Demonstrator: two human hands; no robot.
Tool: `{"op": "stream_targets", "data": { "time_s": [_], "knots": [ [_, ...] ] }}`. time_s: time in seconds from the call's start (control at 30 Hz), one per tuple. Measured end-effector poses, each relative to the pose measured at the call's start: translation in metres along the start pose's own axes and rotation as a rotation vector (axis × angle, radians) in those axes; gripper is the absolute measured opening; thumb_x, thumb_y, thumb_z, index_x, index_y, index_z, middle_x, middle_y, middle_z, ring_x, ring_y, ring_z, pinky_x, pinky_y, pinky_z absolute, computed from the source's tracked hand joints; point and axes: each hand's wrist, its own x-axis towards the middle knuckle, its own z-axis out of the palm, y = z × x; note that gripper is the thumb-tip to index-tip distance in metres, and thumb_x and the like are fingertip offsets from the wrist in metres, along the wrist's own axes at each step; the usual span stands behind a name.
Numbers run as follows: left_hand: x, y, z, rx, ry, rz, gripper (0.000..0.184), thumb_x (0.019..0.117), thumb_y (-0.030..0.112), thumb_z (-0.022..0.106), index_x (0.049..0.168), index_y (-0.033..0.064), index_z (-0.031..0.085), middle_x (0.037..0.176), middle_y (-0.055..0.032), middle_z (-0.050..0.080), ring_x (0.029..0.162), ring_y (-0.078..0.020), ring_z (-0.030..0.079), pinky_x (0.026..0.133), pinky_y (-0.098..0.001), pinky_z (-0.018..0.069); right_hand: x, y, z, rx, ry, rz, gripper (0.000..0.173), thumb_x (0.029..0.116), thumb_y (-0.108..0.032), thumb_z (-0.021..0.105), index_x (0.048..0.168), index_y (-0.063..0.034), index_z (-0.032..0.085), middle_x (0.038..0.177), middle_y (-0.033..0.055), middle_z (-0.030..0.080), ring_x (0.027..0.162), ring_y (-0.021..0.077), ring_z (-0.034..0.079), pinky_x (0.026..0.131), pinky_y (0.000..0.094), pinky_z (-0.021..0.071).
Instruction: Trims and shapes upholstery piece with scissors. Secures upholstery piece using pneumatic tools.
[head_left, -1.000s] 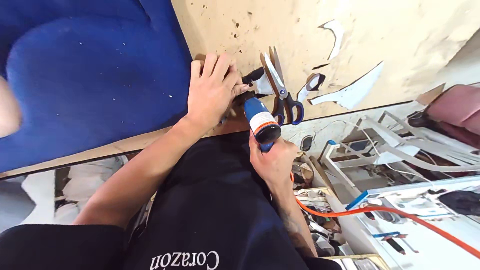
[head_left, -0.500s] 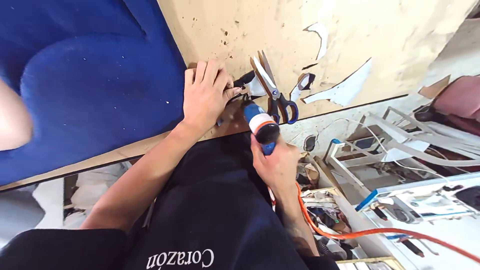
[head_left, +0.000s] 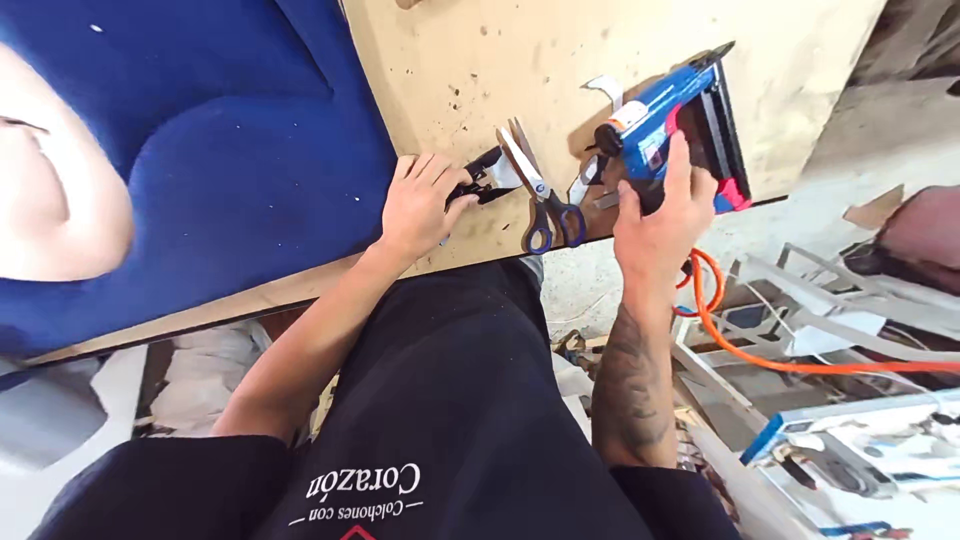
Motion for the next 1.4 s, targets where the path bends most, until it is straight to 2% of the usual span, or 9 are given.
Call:
{"op": "stream_targets", "data": {
  "time_s": [0.07,0.17,0.27,0.47,0.7,0.93,1.07,1.27,1.4],
  "knots": [
    [-0.001,0.001,-0.002,-0.055,0.019,-0.018,0.025,0.1011,0.035,0.065,0.111,0.0133,0.074,0.108,-0.0056,0.073,0.104,-0.0207,0.067,0.101,-0.0419,0.0472,-0.001,-0.015,-0.003,-0.029,0.039,-0.027,0.046,0.1022,-0.029,0.06,0.145,-0.0121,0.057,0.14,0.0194,0.057,0.135,0.04,0.049,0.11,0.0543,0.0428],
    [-0.004,-0.001,0.0,-0.098,0.087,0.012,0.02,0.1023,0.029,0.064,0.107,0.0134,0.076,0.108,-0.0044,0.075,0.104,-0.019,0.069,0.098,-0.039,0.05,-0.017,-0.051,-0.008,-0.013,-0.092,0.004,0.04,0.1023,-0.039,0.058,0.12,-0.0056,0.071,0.121,0.0202,0.066,0.116,0.0361,0.063,0.096,0.0521,0.0541],
    [-0.003,0.0,0.001,-0.096,0.106,0.037,0.019,0.1034,0.026,0.062,0.106,0.0131,0.076,0.109,-0.005,0.074,0.107,-0.0204,0.067,0.097,-0.0391,0.0501,-0.039,-0.063,0.017,0.039,-0.235,0.078,0.057,0.0947,-0.056,0.064,0.118,-0.0035,0.069,0.13,0.0223,0.06,0.12,0.04,0.059,0.097,0.0561,0.0526],
    [-0.012,0.009,-0.003,-0.054,0.088,-0.044,0.022,0.104,0.026,0.061,0.11,0.01,0.075,0.11,-0.008,0.073,0.109,-0.024,0.066,0.099,-0.0412,0.0501,-0.036,-0.059,0.01,0.059,-0.401,0.165,0.045,0.0881,-0.037,0.078,0.102,0.0051,0.07,0.129,0.0239,0.056,0.118,0.0392,0.059,0.097,0.0547,0.0534],
    [-0.026,0.013,-0.001,-0.113,0.132,-0.085,0.02,0.103,0.022,0.062,0.112,0.0092,0.075,0.113,-0.0088,0.073,0.115,-0.0253,0.066,0.107,-0.0425,0.0487,-0.059,-0.019,-0.013,0.784,-0.676,0.263,0.019,0.0934,-0.022,0.07,0.103,-0.0074,0.077,0.106,0.0054,0.075,0.087,0.0156,0.071,0.079,0.0379,0.061],
    [-0.012,0.026,-0.006,-0.011,-0.035,-0.269,0.037,0.1015,0.029,0.062,0.129,0.0043,0.065,0.119,-0.0135,0.07,0.116,-0.0293,0.065,0.108,-0.0462,0.0462,-0.065,-0.031,0.001,0.186,-0.196,0.117,0.04,0.0864,-0.032,0.076,0.109,0.0015,0.071,0.129,0.0198,0.061,0.117,0.0316,0.061,0.097,0.0496,0.0534],
    [-0.005,0.037,-0.015,-0.052,-0.112,-0.392,0.04,0.0995,0.027,0.062,0.133,0.0051,0.063,0.119,-0.0134,0.071,0.113,-0.0296,0.066,0.107,-0.0483,0.047,-0.044,-0.055,0.001,-0.017,-0.001,0.005,0.041,0.097,-0.035,0.062,0.123,-0.004,0.07,0.152,0.0172,0.05,0.146,0.0416,0.037,0.117,0.0637,0.0292],
    [-0.026,0.072,-0.051,-0.342,0.094,-0.254,0.03,0.0906,0.015,0.07,0.118,0.0039,0.071,0.109,-0.0111,0.07,0.095,-0.0155,0.068,0.086,-0.0296,0.0586,-0.019,-0.118,-0.026,0.151,-0.084,-0.587,0.047,0.097,-0.015,0.068,0.144,-0.0161,0.06,0.151,0.0189,0.052,0.128,0.0374,0.057,0.101,0.0552,0.0496],
    [-0.045,0.116,-0.095,-0.644,0.091,-0.395,0.024,0.0895,0.01,0.078,0.112,0.0116,0.069,0.11,-0.006,0.066,0.075,-0.0119,0.071,0.064,-0.0294,0.0648,-0.014,-0.125,-0.023,0.246,0.223,-0.814,0.019,0.0981,-0.009,0.067,0.115,-0.0076,0.074,0.118,0.0166,0.07,0.107,0.0325,0.067,0.089,0.0464,0.0553]
  ]
}}
